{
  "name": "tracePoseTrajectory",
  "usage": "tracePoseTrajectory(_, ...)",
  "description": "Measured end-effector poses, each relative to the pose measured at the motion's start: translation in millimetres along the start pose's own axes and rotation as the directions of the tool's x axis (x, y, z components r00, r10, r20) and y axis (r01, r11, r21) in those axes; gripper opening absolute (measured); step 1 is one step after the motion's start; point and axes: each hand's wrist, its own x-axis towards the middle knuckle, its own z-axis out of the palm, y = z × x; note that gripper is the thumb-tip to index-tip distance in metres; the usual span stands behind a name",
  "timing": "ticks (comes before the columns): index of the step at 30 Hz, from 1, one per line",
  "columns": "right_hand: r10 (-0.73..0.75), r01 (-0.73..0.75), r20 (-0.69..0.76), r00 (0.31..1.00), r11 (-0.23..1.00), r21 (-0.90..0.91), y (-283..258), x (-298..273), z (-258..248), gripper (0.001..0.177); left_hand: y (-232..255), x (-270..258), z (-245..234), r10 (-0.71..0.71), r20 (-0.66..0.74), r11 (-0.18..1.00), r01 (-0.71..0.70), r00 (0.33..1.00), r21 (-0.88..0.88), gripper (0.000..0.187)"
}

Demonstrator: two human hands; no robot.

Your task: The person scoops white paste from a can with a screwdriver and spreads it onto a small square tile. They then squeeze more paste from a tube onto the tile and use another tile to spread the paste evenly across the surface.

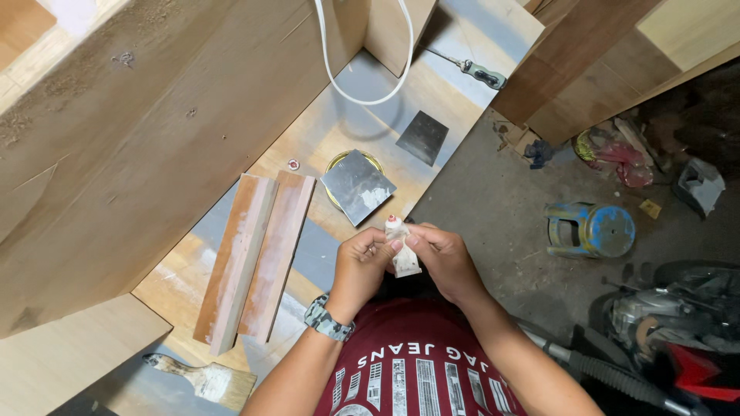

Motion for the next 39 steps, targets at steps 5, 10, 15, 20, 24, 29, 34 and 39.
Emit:
tracePoseTrajectory(5,0.013,-0.014,0.022,1.000,0.998,0.065,33.6,13.4,-8.4,0.011,12.8,-0.4,9.0,-0.013,-0.009,1.000,0.014,1.000,0.022,0.007)
tracePoseTrajectory(10,0.003,-0.003,-0.008,1.000,0.999,0.054,41.0,19.8,-8.3,0.012,10.4,3.4,4.0,-0.059,0.008,0.996,0.058,0.998,0.062,0.007)
tracePoseTrajectory(15,-0.067,0.077,0.046,0.997,0.962,-0.261,42.2,23.6,-14.6,0.010,19.8,-1.2,5.5,-0.111,-0.067,0.984,0.119,0.992,0.134,0.012)
tracePoseTrajectory(20,-0.009,0.013,0.024,1.000,0.980,-0.198,27.6,17.4,-7.7,0.015,8.1,1.2,6.8,-0.069,-0.086,0.996,0.075,0.994,0.058,0.012)
tracePoseTrajectory(24,0.053,-0.052,0.027,0.998,0.998,-0.028,24.0,20.3,-2.7,0.018,6.5,1.1,9.9,-0.016,-0.083,0.998,0.021,0.996,0.052,0.012)
tracePoseTrajectory(29,0.079,-0.078,-0.014,0.997,0.996,0.044,53.6,25.7,-4.1,0.017,-0.1,1.9,8.9,-0.030,-0.062,0.999,0.033,0.998,0.037,0.014)
tracePoseTrajectory(34,0.071,-0.072,-0.030,0.997,0.997,-0.028,61.5,29.0,1.4,0.017,-10.6,6.3,5.4,-0.096,-0.082,0.995,0.095,0.992,-0.021,0.019)
tracePoseTrajectory(39,0.158,-0.157,-0.070,0.985,0.987,0.013,79.5,35.6,3.0,0.018,-19.7,11.6,4.5,-0.155,-0.139,0.987,0.149,0.978,-0.058,0.021)
